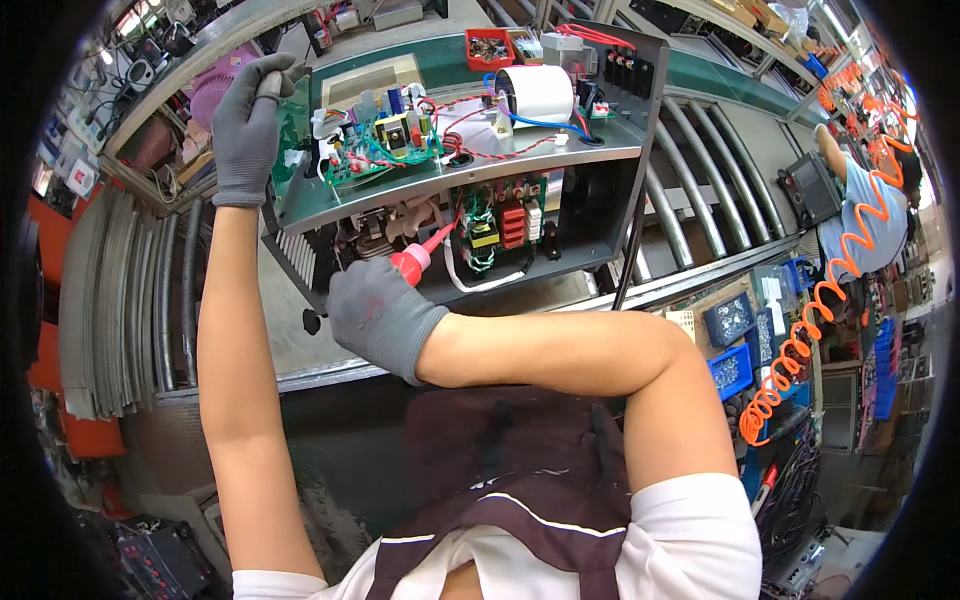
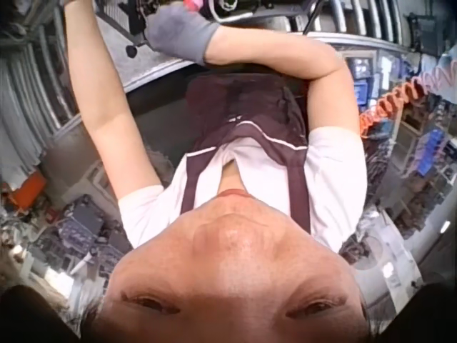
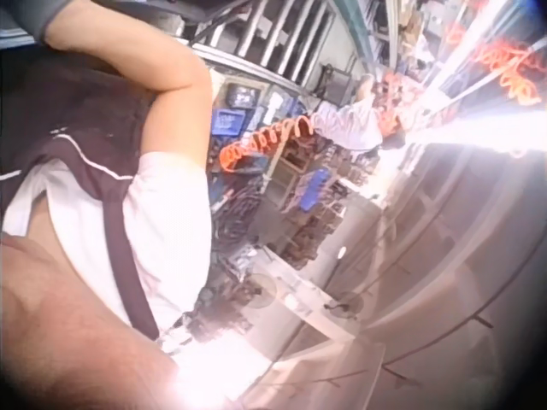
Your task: The person assembles an electronic device by connecting wires and using a red pneumatic screwdriver to fasten components. They handle a metal chassis and circuit boards, securing parts with screws and organizing internal wiring.
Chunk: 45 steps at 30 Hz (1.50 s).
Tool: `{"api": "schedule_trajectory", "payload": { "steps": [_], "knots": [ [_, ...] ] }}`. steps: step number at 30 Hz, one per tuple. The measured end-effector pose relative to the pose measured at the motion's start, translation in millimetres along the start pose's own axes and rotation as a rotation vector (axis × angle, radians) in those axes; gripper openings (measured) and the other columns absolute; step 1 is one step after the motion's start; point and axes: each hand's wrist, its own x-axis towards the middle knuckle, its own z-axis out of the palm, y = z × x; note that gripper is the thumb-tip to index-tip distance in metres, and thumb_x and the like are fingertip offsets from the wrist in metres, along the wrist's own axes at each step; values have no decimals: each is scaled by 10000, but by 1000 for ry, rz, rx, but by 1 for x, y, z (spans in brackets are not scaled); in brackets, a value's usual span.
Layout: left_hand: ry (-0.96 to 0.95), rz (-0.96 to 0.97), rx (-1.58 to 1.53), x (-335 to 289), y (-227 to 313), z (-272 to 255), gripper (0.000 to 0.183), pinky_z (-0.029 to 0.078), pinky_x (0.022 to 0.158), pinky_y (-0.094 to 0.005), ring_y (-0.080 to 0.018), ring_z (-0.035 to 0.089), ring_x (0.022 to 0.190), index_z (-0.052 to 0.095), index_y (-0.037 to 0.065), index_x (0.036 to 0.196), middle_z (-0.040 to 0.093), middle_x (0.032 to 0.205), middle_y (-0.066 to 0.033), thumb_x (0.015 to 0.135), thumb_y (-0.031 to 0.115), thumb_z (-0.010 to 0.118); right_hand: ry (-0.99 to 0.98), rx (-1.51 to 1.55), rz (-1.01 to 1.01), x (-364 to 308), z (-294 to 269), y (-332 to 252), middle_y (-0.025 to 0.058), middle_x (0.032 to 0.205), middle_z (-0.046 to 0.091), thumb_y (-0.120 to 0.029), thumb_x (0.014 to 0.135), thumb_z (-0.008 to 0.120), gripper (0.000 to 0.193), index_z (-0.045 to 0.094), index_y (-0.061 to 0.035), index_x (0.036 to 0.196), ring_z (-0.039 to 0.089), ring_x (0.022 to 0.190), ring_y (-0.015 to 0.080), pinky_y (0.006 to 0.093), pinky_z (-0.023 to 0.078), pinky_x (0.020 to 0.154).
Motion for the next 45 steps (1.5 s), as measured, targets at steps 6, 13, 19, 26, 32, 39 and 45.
{"api": "schedule_trajectory", "payload": {
  "steps": [6, 13, 19, 26, 32, 39, 45],
  "knots": [
    [5, 1, 14, -1, 6, -2, 201, 437, 762, -215, -82, 536, 798, 619, 2, 1072, 585, 814, -7, 937, 74, 489, 271, 52, -184, -34, -30, 11, 5, 683, 469, -184, 646, 603, 105, 546, -112, 698, 489, 614, 159, 298, 345, 496],
    [-12, -61, 29, 0, 7, -3, 204, 427, 760, -209, -82, 532, 803, 619, 16, 1080, 598, 841, -9, 937, 73, 485, 535, 479, 87, -109, -57, 58, 63, 818, 591, -120, 629, 677, 257, 585, -75, 865, 579, 732, 193, 336, 462, 631],
    [-31, -7, 65, 0, 3, -8, 208, 440, 815, -226, -99, 567, 860, 615, 11, 1085, 623, 898, -32, 935, 52, 477, 1136, 1361, 1155, -172, -27, 81, 83, 909, 613, -247, 840, 641, 344, 540, -23, 1081, 593, 755, 178, 283, 473, 653],
    [-14, 3, 33, -14, 24, -15, 220, 442, 787, -227, -95, 562, 853, 614, 12, 1086, 622, 907, -39, 936, 26, 454, 1371, 1905, 1383, -227, -15, 125, 23, 727, 559, -476, 900, 541, 412, 549, -70, 970, 452, 501, 88, 215, 356, 423],
    [61, 112, 232, -87, 94, -19, 212, 413, 977, -368, -184, 596, 896, 602, -7, 1072, 634, 945, -96, 922, 5, 453, 1601, 2046, 1306, -267, -20, 132, 17, 672, 470, -471, 914, 516, 476, 549, -12, 1040, 353, 478, 92, 233, 308, 404],
    [196, 138, 248, -144, 111, -12, 186, 363, 1026, -470, -304, 590, 1054, 608, -7, 967, 640, 1050, -178, 848, -37, 468, 1572, 2248, 1103, -359, 11, 114, 36, 739, 450, -403, 905, 538, 469, 510, 26, 1091, 350, 527, 105, 235, 309, 446],
    [195, 126, 176, -145, 108, -6, 216, 365, 1027, -440, -291, 556, 1117, 605, -20, 1022, 635, 1074, -178, 861, -47, 463, 1714, 2177, 1467, -396, 19, 109, 66, 860, 570, -366, 907, 542, 388, 533, -26, 1094, 410, 569, 121, 236, 339, 472]
  ]
}}
